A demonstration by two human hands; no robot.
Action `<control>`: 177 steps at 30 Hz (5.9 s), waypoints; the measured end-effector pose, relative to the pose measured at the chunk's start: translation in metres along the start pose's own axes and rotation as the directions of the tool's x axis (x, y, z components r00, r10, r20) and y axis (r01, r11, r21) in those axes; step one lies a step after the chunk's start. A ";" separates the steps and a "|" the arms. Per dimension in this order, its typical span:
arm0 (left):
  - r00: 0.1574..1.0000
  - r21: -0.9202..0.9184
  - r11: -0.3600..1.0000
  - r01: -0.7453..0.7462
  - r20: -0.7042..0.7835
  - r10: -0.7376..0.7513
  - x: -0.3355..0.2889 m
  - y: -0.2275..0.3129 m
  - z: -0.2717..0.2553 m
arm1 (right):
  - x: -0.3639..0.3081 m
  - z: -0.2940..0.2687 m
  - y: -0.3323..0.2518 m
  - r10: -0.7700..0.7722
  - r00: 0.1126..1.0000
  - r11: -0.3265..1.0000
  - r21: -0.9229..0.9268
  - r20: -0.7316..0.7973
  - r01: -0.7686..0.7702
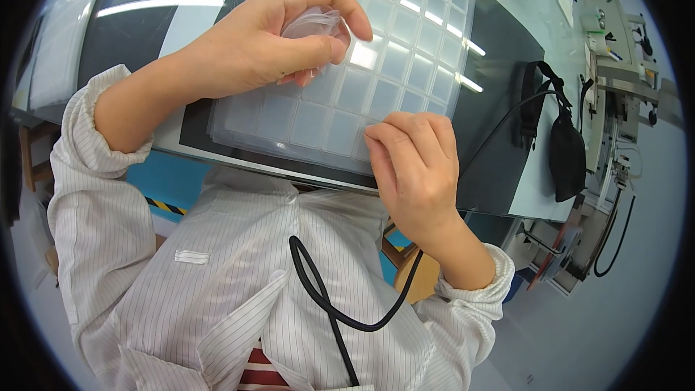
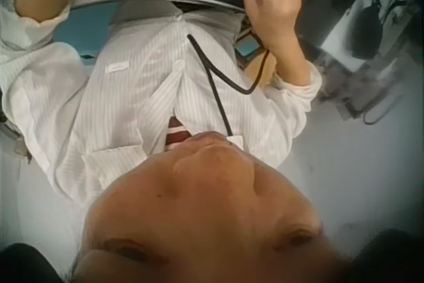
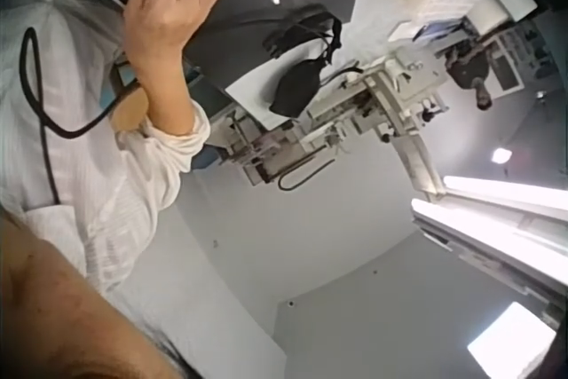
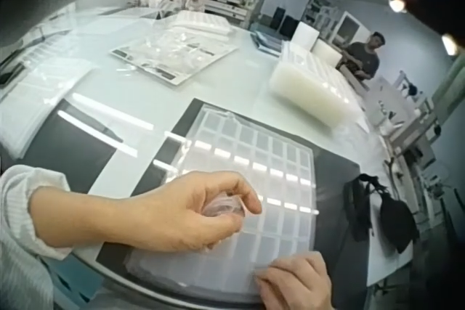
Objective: The person is inspecting small components and placing them into specific slots on a grid-patterned backlit tray.
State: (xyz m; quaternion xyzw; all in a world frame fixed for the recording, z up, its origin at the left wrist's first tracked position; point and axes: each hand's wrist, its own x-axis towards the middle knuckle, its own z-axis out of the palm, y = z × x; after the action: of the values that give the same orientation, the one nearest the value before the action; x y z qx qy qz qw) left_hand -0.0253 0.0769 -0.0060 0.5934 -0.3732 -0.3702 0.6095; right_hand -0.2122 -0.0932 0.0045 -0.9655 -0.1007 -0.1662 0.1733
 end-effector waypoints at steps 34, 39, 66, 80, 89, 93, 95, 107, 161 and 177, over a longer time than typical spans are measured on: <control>0.997 0.124 0.990 0.068 -0.046 -0.063 0.002 -0.001 -0.005 | 0.018 0.009 -0.012 -0.043 0.999 0.998 -0.052 -0.002 0.043; 0.996 0.064 0.995 0.078 -0.057 -0.075 0.001 -0.001 -0.006 | 0.017 0.010 -0.009 -0.071 0.997 0.997 -0.007 0.008 0.071; 0.986 0.063 0.998 0.020 -0.164 -0.009 -0.010 -0.005 -0.042 | 0.057 0.025 -0.005 -0.009 1.000 1.000 -0.030 0.005 0.009; 0.986 0.133 0.989 0.062 -0.161 -0.040 -0.013 0.003 -0.042 | 0.062 0.029 -0.003 -0.053 0.998 0.994 -0.098 -0.045 0.048; 0.991 0.134 0.989 0.060 -0.129 -0.043 -0.014 0.002 -0.040 | 0.063 0.032 -0.003 -0.052 0.997 0.997 -0.067 -0.059 0.048; 0.987 0.267 0.957 -0.114 -0.075 0.139 -0.015 0.001 -0.035 | 0.069 0.017 -0.007 -0.038 0.999 0.998 0.042 -0.012 0.038; 0.981 0.318 0.930 -0.181 -0.014 0.196 -0.016 -0.001 -0.034 | 0.076 0.009 -0.012 0.022 1.000 0.980 0.196 -0.012 -0.019; 0.981 -0.078 0.989 0.126 -0.139 -0.136 -0.007 0.015 -0.054 | 0.078 0.043 -0.020 -0.064 0.998 0.997 -0.032 -0.013 0.064; 0.972 0.056 0.998 -0.022 -0.234 0.034 -0.007 0.008 -0.067 | 0.101 0.058 -0.032 -0.129 0.990 0.991 -0.027 -0.061 0.127; 0.936 0.222 0.951 -0.213 -0.233 0.264 -0.009 0.008 -0.068 | 0.106 0.050 -0.026 -0.212 0.977 0.974 0.078 -0.009 0.212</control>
State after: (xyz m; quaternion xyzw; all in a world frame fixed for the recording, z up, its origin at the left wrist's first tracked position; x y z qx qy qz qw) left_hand 0.0314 0.1154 0.0004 0.6432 -0.3937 -0.1738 0.6333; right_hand -0.1069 -0.0361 0.0055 -0.9416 -0.2097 -0.1802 0.1922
